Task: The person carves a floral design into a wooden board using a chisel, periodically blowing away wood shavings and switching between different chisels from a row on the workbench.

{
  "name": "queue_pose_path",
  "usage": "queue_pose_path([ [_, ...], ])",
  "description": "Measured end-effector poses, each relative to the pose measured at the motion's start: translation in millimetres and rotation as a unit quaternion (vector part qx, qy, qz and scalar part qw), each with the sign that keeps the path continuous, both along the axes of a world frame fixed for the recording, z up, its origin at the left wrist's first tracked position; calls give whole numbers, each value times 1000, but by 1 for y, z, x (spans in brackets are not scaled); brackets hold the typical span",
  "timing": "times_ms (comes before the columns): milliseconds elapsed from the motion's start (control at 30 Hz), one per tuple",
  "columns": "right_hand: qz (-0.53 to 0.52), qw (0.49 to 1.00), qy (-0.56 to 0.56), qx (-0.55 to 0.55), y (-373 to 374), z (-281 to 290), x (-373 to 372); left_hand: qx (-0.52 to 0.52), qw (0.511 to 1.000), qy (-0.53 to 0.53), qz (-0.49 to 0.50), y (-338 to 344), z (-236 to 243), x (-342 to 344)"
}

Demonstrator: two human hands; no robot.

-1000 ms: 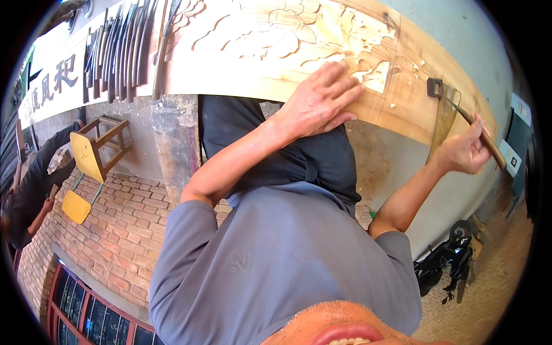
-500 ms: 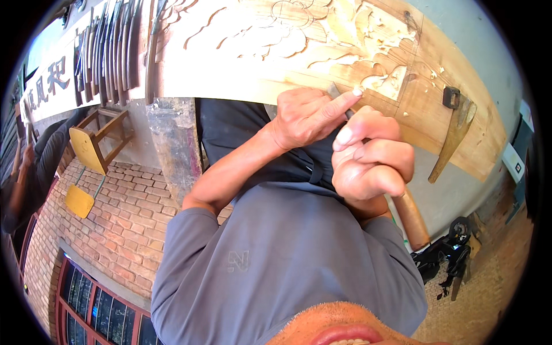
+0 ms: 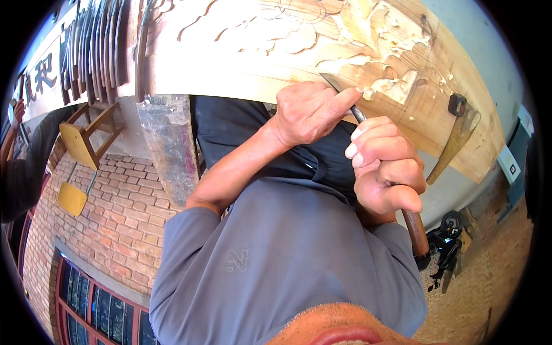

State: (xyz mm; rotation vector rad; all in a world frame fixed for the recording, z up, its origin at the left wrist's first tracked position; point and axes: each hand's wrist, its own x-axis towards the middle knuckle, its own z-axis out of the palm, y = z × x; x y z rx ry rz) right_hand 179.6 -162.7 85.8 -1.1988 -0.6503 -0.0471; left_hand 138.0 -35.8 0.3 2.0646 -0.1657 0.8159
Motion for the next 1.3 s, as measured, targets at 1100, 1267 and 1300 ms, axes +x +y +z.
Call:
queue_pose_path([
  [1100, -8, 997, 31, -63, 21, -5, -12, -4, 996, 71, 47, 2, 2, -9],
  [1267, 4, 989, -13, -149, 42, 8, -8, -55, 992, 97, 61, 3, 1, -14],
  [1300, 13, 986, -16, -166, 45, 11, -7, -76, 993, 78, 54, 5, -1, -13],
])
